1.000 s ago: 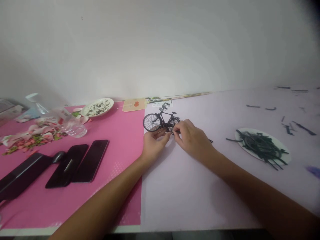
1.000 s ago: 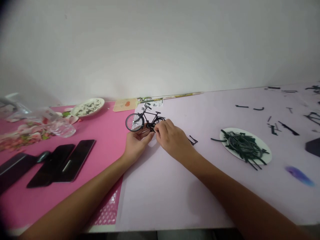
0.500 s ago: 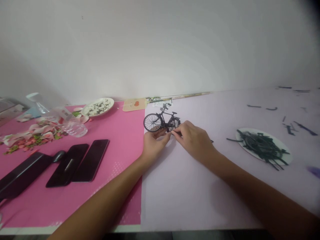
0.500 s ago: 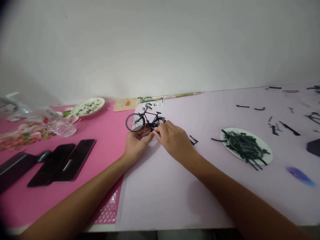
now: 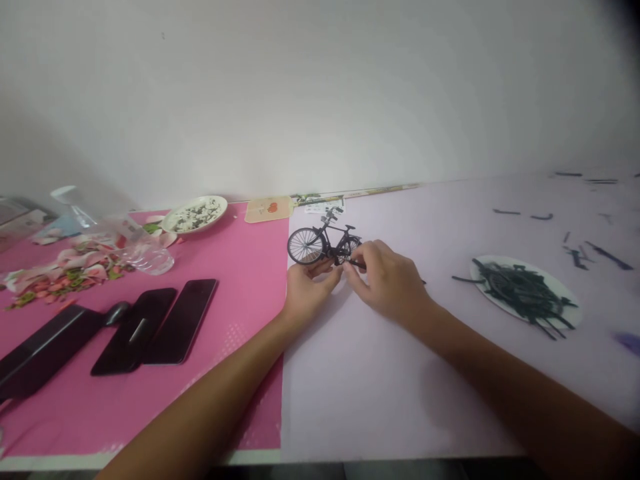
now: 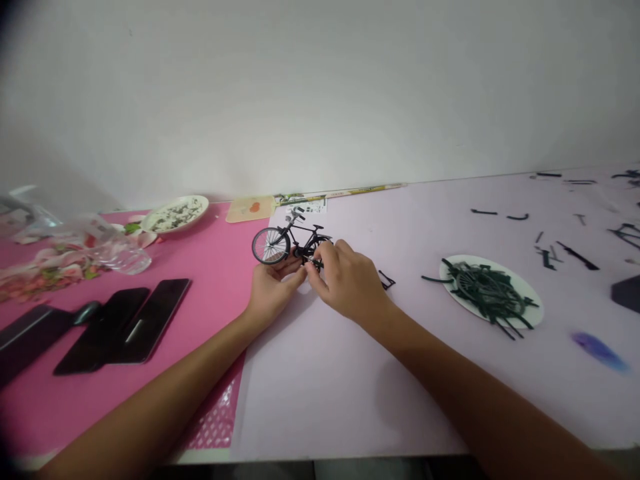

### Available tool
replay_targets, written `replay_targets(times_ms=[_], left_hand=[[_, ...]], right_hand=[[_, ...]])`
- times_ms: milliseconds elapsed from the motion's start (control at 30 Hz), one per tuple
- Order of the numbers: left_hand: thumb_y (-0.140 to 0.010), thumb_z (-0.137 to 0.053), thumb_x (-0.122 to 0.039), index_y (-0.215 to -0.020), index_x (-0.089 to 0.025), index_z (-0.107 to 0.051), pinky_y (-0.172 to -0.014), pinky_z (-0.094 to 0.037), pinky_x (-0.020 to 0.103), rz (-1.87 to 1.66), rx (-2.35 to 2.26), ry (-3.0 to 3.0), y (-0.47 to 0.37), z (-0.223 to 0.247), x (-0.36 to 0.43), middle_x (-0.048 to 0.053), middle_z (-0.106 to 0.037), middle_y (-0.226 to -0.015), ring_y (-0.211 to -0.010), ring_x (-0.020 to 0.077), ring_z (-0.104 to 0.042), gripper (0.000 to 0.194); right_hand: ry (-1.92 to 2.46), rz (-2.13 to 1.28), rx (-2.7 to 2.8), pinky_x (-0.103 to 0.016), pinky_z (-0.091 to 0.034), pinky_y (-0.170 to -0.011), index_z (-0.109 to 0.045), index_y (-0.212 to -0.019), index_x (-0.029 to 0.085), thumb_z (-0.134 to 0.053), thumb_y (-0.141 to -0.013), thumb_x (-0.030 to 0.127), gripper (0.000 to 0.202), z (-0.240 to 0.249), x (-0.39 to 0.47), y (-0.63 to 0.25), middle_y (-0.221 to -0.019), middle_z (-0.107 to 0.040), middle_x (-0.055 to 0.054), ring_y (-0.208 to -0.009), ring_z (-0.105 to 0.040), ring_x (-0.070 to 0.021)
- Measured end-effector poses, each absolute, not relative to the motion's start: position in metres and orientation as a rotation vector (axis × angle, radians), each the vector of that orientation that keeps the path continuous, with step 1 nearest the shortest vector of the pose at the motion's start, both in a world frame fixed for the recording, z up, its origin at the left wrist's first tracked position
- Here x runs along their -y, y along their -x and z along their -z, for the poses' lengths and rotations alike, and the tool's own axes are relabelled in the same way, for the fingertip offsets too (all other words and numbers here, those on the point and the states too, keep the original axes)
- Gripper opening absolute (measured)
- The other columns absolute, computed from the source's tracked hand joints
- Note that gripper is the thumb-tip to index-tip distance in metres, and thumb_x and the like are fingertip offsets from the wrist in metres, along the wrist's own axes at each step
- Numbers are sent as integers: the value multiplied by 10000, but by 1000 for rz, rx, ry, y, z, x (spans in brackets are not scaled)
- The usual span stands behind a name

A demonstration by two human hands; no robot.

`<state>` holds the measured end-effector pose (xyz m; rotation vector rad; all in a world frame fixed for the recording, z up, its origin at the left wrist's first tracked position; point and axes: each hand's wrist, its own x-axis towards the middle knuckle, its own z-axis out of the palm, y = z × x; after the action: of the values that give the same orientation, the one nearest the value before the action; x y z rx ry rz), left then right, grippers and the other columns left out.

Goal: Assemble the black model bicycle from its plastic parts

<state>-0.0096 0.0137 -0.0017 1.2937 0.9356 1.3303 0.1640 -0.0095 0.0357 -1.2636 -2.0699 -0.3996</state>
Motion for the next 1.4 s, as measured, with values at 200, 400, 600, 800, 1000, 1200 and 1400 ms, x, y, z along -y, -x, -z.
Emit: replay_targets(times_ms=[200,400,600,800,1000,1200,1400], left_hand=[[-784,-873,-311,-1117,-130,-783,-1104,-559,494,-1325,-943,-1298,11,2,-15,151,-779,-1217,-1177,335,-732,389],[-761,-887,-286,-1103,-131,-780,-1086,-574,497,-1329,-976,-1267,10,5,-17,153,-784,-1201,-1164,341,-738,391],[-774,-876,-287,-1120,-132,-779,-1091,-571,499,-1323,-959,-1282,9,5,-16,151,-780,-1214,-1160,335,-740,392],[-741,-907,-316,-1122,-121,-768,-1108,-553,502,-1268,-933,-1210,9,0,-14,163,-776,-1219,-1165,333,-736,451],[-681,-944,-289,-1121,-106,-755,-1106,-539,485,-1203,-929,-1085,13,-7,-19,161,-788,-1173,-1136,320,-742,512],[-694,-932,-281,-1123,-122,-774,-1104,-508,480,-1127,-864,-1095,17,-6,-21,145,-791,-1159,-1132,314,-729,484],[-754,-895,-283,-1205,-125,-757,-1128,-479,466,-1090,-788,-1099,19,-4,-21,160,-771,-1221,-1170,295,-710,498]], right_hand=[[1252,294,2117,-279,-391,-546,-499,-965,208,-538,-1011,263,82,-31,8,-166,-881,-651,-63,-688,-620,-173],[1289,307,2150,-279,-341,-528,-499,-938,213,-476,-1065,327,173,-28,5,-168,-846,-636,-66,-653,-579,-179],[1321,449,2141,-283,-255,-503,-498,-814,214,-456,-1076,363,305,-28,2,-168,-728,-570,-39,-578,-466,-155],[1281,340,2058,-293,-240,-523,-468,-713,218,-511,-1046,314,349,-36,5,-169,-646,-493,-4,-567,-405,-138],[1194,18,1805,-323,-372,-630,-489,-735,231,-533,-1051,350,340,-48,6,-176,-679,-526,-7,-675,-502,-172],[1262,-263,1541,-386,-469,-792,-543,-866,248,-387,-1093,452,342,-41,-4,-183,-876,-638,-47,-861,-602,-217],[1303,-547,1372,-397,-508,-869,-452,-876,259,-648,-953,538,350,-29,-15,-183,-1087,-712,-67,-1034,-655,-235]])
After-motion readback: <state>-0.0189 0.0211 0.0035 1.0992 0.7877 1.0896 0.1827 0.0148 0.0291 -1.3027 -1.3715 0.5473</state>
